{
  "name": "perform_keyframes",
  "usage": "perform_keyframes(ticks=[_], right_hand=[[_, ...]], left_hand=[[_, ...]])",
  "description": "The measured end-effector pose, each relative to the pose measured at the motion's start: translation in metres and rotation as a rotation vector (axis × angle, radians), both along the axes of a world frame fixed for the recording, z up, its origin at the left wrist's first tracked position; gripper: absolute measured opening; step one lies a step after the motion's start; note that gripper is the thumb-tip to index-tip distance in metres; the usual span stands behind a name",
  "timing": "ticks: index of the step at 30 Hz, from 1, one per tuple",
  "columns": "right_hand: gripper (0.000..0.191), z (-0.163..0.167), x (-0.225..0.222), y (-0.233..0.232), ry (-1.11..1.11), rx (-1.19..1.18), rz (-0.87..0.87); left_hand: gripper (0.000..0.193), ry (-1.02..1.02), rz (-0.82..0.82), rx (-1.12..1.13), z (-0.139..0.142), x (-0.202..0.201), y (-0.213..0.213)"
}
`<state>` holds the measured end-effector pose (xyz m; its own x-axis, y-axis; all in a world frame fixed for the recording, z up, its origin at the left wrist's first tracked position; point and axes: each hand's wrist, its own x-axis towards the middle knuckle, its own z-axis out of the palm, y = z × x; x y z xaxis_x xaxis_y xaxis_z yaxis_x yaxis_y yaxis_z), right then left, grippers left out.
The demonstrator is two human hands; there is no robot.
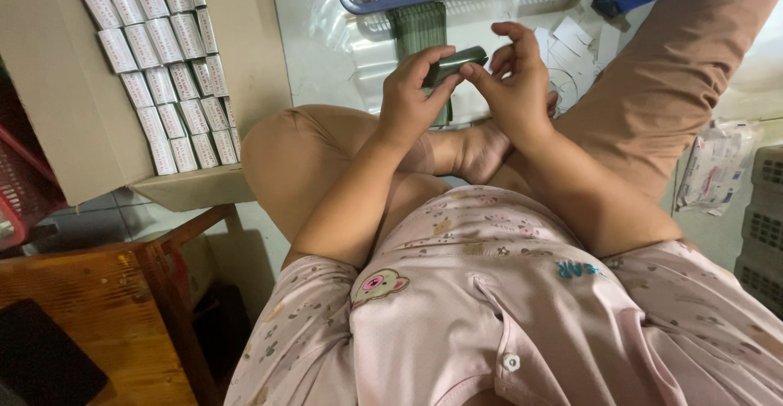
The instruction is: The person sits on the floor and wraps strips of green leaf around small white boxes, folding and pressing the leaf to cover each box, then places finished boxes into a carton alongside other completed boxes.
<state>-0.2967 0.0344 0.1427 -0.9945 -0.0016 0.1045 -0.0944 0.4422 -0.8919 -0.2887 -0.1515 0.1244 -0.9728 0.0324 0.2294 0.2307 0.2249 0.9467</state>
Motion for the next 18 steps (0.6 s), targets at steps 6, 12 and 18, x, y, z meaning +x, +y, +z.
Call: perform_keyframes(ticks=[6, 12, 18], right_hand=[[0.045, -0.004, -0.014, 0.031, 0.132, 0.455, 0.42], [0.073, -0.013, -0.043, 0.067, -0.533, -0.321, 0.613], [0.052, -0.026, -0.016, 0.063, -0.663, -0.713, 0.425]], left_hand=[[0.043, -0.057, -0.081, 0.049, -0.014, -0.001, -0.001], [0.045, -0.371, -0.173, 0.226, -0.023, 0.0, 0.001], [0.032, -0.224, -0.378, 0.518, -0.009, -0.002, -0.003]])
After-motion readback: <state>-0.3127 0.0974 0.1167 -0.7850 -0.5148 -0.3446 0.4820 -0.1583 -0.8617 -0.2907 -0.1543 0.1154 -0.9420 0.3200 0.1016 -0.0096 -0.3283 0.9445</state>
